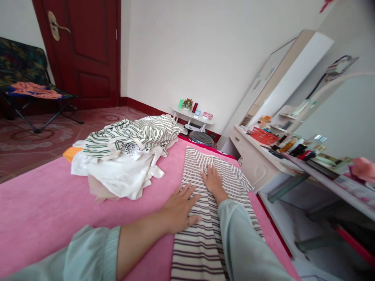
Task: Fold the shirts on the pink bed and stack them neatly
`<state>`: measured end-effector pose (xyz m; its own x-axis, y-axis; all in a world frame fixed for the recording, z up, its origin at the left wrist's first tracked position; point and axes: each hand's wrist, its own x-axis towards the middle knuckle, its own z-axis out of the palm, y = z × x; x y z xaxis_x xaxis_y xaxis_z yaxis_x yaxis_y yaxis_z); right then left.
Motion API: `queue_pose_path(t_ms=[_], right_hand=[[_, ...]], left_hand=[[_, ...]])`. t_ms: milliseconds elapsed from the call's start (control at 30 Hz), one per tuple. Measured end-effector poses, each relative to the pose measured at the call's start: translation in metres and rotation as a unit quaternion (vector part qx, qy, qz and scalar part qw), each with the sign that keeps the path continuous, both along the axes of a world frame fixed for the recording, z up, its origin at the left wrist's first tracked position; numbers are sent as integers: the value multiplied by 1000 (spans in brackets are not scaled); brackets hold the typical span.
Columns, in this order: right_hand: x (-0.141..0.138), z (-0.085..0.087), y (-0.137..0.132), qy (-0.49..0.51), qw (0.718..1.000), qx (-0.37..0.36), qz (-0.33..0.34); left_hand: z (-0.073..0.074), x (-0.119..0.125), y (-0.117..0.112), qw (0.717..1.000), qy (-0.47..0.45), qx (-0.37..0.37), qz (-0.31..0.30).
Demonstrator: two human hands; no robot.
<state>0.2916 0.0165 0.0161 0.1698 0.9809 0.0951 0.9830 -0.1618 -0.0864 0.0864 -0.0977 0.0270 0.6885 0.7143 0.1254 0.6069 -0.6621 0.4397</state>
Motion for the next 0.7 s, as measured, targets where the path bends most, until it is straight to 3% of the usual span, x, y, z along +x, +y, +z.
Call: queue_pose_path(t_ms=[200,400,567,700], right_hand=[[18,8,-74,-42,998,-42,21],[30,25,-153,-20,990,-80,111],[41,36,-228,92,972,-49,209],[34,45,-296,163,945,28,284]], left_hand=[[-8,1,3,1000,-12,24,4],[-10,-4,-7,999,-7,35,10],[-8,-34,-35,998,-5,5,-55],[7,-62,-70,989,-63,-29,-129]])
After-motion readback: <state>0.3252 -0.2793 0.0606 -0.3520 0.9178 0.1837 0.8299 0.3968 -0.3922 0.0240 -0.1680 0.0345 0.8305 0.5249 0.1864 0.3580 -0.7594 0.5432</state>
